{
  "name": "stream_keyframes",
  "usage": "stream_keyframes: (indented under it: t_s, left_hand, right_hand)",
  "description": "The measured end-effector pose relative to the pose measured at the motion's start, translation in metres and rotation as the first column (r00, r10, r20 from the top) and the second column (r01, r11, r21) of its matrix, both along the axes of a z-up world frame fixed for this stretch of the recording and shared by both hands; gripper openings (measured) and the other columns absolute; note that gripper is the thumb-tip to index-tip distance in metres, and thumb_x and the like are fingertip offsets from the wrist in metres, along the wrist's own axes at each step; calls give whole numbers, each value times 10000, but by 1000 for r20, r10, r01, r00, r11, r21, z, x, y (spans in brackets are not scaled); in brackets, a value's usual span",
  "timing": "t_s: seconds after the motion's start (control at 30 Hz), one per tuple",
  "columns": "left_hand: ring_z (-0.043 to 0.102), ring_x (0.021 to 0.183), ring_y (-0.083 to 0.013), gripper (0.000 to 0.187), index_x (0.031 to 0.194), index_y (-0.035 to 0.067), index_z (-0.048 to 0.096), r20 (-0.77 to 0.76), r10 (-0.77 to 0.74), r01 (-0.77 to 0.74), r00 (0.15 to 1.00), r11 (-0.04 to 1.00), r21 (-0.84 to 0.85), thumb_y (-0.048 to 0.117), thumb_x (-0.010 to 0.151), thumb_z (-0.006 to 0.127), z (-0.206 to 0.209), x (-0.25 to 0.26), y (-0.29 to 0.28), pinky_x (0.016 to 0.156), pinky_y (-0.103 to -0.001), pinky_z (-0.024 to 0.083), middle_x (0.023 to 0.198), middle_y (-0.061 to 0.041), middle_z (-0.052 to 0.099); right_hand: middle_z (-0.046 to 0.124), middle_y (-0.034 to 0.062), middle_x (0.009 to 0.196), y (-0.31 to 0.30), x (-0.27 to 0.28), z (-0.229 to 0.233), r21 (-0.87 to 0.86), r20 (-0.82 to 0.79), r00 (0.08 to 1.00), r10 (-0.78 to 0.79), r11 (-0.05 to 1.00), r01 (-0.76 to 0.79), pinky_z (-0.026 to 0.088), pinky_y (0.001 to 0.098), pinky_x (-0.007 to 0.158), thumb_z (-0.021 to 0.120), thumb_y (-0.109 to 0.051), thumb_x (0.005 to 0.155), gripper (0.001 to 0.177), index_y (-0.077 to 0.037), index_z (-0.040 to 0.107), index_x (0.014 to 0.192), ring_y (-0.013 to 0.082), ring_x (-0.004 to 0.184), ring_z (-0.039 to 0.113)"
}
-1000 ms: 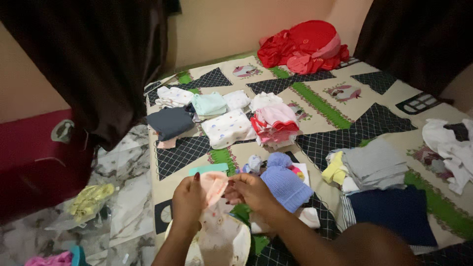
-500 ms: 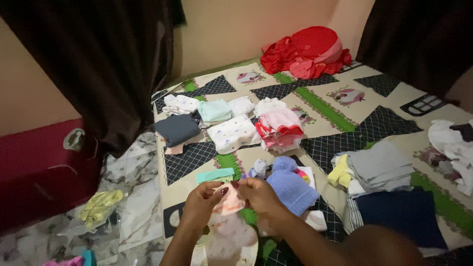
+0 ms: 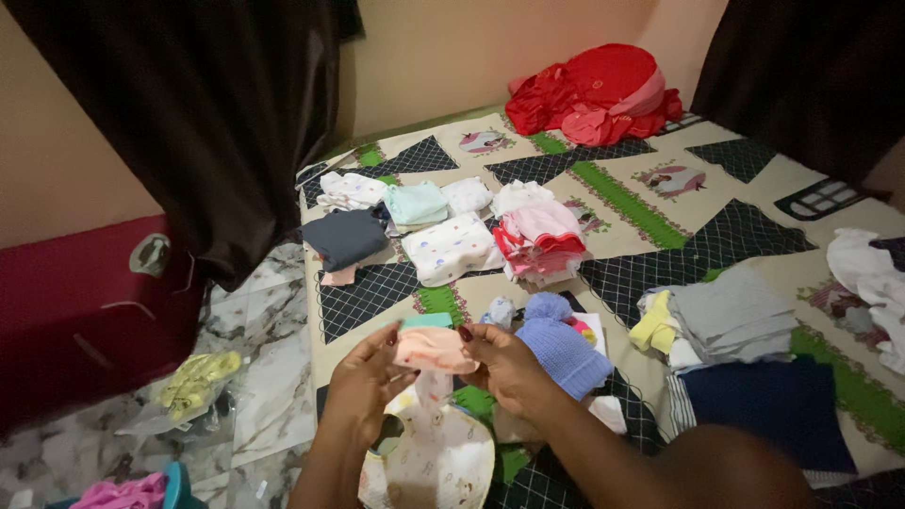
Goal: The person organizes baby clothing and accessories by hand, picking up items like hats, bibs, and booties from a bed and placing them into a plastic drawer unit.
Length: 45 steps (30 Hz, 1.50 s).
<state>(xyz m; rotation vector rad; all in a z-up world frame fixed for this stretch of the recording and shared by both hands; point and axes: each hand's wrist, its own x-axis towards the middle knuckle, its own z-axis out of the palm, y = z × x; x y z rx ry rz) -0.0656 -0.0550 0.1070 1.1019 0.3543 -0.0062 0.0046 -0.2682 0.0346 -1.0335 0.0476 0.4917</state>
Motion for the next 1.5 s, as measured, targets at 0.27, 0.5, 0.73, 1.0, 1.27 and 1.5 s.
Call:
stream_keyframes:
  t_s: [0.27, 0.5, 0.73, 1.0, 1.27, 1.5]
  left_hand:
    - [638, 845, -165, 405, 1392, 101, 602, 87, 79, -76, 993, 997, -32, 87, 1010, 472, 12, -2, -1, 813, -373, 583, 1083, -82, 662]
    - [709, 950, -210, 385, 1266, 50, 657, -119, -46, 55, 992, 996, 71, 251, 1038, 422, 6, -2, -12, 853, -363, 611, 1105, -122, 723]
    - [743, 885, -198, 354, 1168, 78, 648, -264, -171, 280, 949, 842, 461, 290, 894, 723, -31, 6, -12, 752, -360, 595, 1030, -132, 771]
    - [660, 1035, -355, 285, 1025, 87, 752, -281, 28, 272, 959, 178, 946, 300, 853, 675, -10, -33, -32, 908, -453, 525, 1144, -181, 639]
    - [659, 1040, -386, 298, 997, 88, 747, -227, 15, 225, 974, 70, 972, 315, 936, 563, 7, -44, -18, 923, -498, 516, 1180, -178, 600]
    - [684, 900, -412, 293, 923, 53, 766, -338, -110, 339, 935, -11, 941, 321, 924, 645, 8, -19, 6, 844, -499, 533, 977, -237, 722]
  right_hand:
    - [674, 59, 1074, -4, 2, 10, 255, 35, 999, 40, 966, -48, 573, 334, 801, 622, -110, 980, 313, -109, 613, 1293, 163, 914, 670]
    - [683, 86, 1058, -9, -4, 30, 329, -6, 1000, 16, 944, -13, 601, 421, 824, 492, -74, 978, 389, -86, 565, 1360, 198, 892, 678]
    - [668, 100, 1051, -8, -5, 19, 128, 30, 999, 31, 991, -34, 587, 374, 787, 557, -127, 1001, 346, -60, 583, 1339, 205, 879, 677]
    - [681, 89, 982, -2, -45, 36, -855, 397, 774, 493, 505, 117, 561, 354, 784, 782, -153, 743, 424, -69, 697, 1150, 217, 890, 673]
    - [712, 131, 968, 0, -39, 31, -807, 534, 702, 472, 532, 256, 543, 379, 805, 675, -91, 747, 201, -71, 739, 936, 288, 912, 691]
    - [669, 98, 976, -10, -39, 63, -721, 639, 589, 494, 651, 236, 573, 378, 824, 660, -78, 753, 234, -95, 724, 977, 260, 903, 702]
